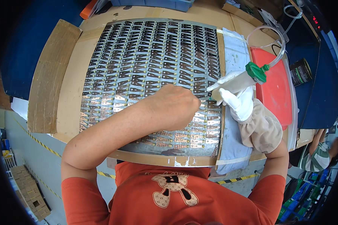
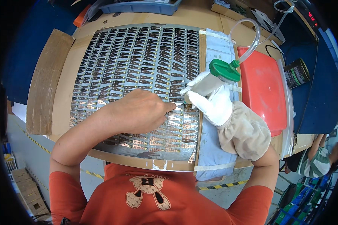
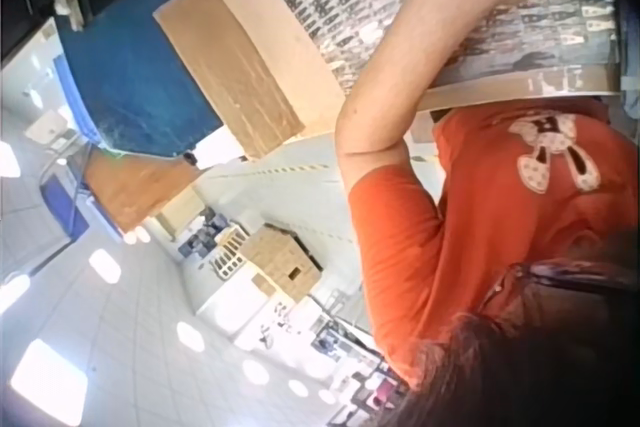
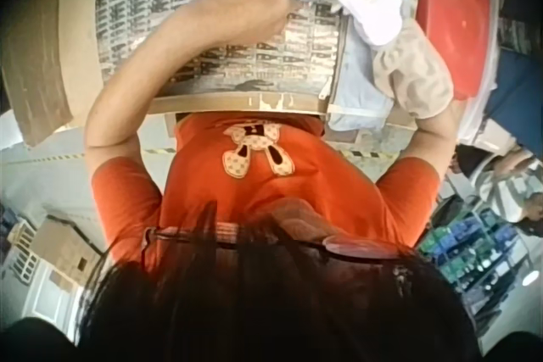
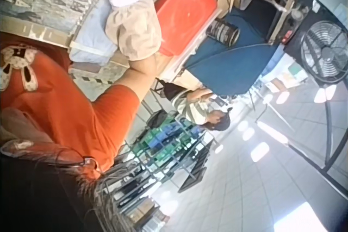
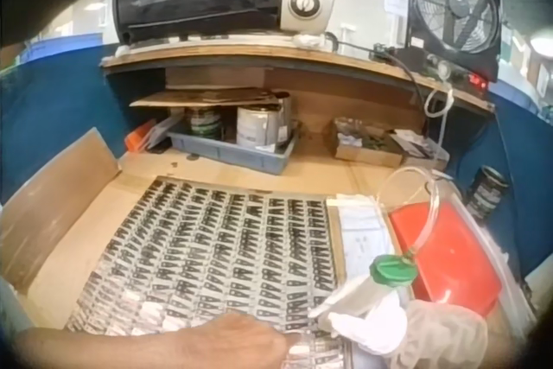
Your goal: Apply adhesive or sealant to small electronic parts arranged in a grid tray using a manual dispenser.
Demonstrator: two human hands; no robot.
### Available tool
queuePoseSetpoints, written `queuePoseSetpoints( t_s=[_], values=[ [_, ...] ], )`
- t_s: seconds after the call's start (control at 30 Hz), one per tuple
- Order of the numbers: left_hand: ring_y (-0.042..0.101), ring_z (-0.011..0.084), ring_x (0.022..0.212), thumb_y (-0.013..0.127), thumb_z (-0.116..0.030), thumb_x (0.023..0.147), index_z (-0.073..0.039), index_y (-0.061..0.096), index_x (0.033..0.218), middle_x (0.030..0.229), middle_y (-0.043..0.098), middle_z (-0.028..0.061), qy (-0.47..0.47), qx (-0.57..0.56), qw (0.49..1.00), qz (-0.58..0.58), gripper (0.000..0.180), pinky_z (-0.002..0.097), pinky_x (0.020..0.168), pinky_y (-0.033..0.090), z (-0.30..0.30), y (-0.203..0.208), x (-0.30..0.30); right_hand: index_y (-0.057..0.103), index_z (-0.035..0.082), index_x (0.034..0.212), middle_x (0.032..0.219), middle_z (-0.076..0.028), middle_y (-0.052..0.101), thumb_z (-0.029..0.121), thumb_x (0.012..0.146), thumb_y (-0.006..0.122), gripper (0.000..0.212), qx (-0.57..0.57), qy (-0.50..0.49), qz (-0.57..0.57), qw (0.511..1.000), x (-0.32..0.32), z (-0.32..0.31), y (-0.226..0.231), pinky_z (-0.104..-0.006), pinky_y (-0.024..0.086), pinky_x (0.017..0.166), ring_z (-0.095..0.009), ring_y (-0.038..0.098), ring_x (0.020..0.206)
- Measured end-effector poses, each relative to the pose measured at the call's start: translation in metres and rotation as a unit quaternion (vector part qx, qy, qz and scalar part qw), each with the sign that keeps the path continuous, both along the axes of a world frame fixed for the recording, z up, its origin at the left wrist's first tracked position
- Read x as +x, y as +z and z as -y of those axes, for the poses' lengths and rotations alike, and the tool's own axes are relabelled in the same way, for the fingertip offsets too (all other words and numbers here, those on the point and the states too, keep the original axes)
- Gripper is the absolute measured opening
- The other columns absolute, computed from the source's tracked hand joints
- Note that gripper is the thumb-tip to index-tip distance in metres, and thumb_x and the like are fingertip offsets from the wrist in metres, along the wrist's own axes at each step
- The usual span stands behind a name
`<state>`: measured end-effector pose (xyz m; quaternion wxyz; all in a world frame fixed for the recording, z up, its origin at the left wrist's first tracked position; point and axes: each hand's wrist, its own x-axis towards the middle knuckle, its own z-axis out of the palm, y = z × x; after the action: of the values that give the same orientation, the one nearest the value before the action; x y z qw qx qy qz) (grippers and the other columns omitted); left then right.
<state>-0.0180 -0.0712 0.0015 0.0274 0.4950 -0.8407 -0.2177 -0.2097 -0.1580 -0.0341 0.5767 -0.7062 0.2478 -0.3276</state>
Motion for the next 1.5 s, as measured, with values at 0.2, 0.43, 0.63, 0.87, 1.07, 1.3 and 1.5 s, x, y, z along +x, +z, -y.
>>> queuePoseSetpoints(
  t_s=[0.2,0.43,0.63,0.87,1.07,1.3,1.5],
  values=[
    [0.062,0.0325,0.065,0.047,-0.006,0.074,0.005,0.059,0.100,0.066,0.061,0.0210,-0.003,0.001,1.000,0.007,0.030,0.0432,0.064,0.049,0.0015,0.0007,-0.0014,0.046,0.002,0.098,0.086,-0.020,0.062,0.010,0.075,0.062,0.029,0.016,-0.016,0.000,1.000,0.0000,-0.0006,-0.0009,-0.0215,0.046,0.047,-0.018,0.060,0.066],
    [0.062,0.0328,0.064,0.047,-0.006,0.074,0.005,0.059,0.100,0.065,0.060,0.0211,-0.005,-0.008,1.000,-0.006,0.031,0.0432,0.063,0.049,0.0017,-0.0021,-0.0010,0.047,0.002,0.097,0.086,-0.020,0.062,0.011,0.075,0.062,0.028,0.013,-0.007,-0.009,1.000,0.0008,0.0000,-0.0003,-0.0220,0.047,0.048,-0.018,0.060,0.065],
    [0.062,0.0329,0.064,0.046,-0.006,0.074,0.005,0.059,0.101,0.065,0.060,0.0208,-0.001,0.005,1.000,0.008,0.032,0.0430,0.063,0.049,0.0024,0.0002,-0.0018,0.049,0.003,0.095,0.087,-0.010,0.063,0.005,0.077,0.062,0.023,0.058,0.025,-0.004,0.998,-0.0031,0.0006,0.0035,-0.0294,0.047,0.072,-0.016,0.060,0.083],
    [0.062,0.0331,0.064,0.045,-0.006,0.075,0.004,0.059,0.103,0.066,0.060,0.0211,-0.005,-0.003,1.000,0.004,0.033,0.0434,0.063,0.049,0.0020,-0.0017,-0.0017,0.048,0.003,0.096,0.087,-0.015,0.062,0.007,0.076,0.061,0.024,0.025,0.013,0.004,1.000,0.0003,0.0008,0.0001,-0.0258,0.047,0.060,-0.017,0.060,0.075],
    [0.062,0.0333,0.064,0.045,-0.007,0.075,0.004,0.059,0.104,0.066,0.061,0.0214,-0.002,0.009,1.000,0.015,0.034,0.0435,0.063,0.049,0.0025,0.0004,-0.0021,0.048,0.003,0.096,0.087,-0.015,0.062,0.007,0.076,0.062,0.025,0.035,0.019,0.000,0.999,-0.0033,0.0005,0.0019,-0.0255,0.047,0.061,-0.017,0.060,0.076],
    [0.062,0.0329,0.064,0.046,-0.007,0.075,0.003,0.059,0.105,0.066,0.061,0.0208,-0.003,0.002,1.000,0.015,0.034,0.0433,0.062,0.049,0.0023,-0.0002,-0.0027,0.047,0.003,0.098,0.087,-0.020,0.062,0.010,0.076,0.062,0.027,0.004,0.017,0.021,1.000,0.0014,0.0006,-0.0029,-0.0236,0.048,0.050,-0.021,0.061,0.073],
    [0.062,0.0320,0.063,0.046,-0.007,0.075,0.004,0.059,0.105,0.065,0.061,0.0210,-0.006,-0.002,1.000,0.015,0.034,0.0425,0.061,0.049,0.0019,-0.0010,-0.0015,0.047,0.003,0.098,0.088,-0.019,0.062,0.009,0.076,0.061,0.027,0.026,0.011,-0.011,1.000,-0.0024,0.0018,0.0015,-0.0231,0.048,0.050,-0.020,0.061,0.073]
  ],
)
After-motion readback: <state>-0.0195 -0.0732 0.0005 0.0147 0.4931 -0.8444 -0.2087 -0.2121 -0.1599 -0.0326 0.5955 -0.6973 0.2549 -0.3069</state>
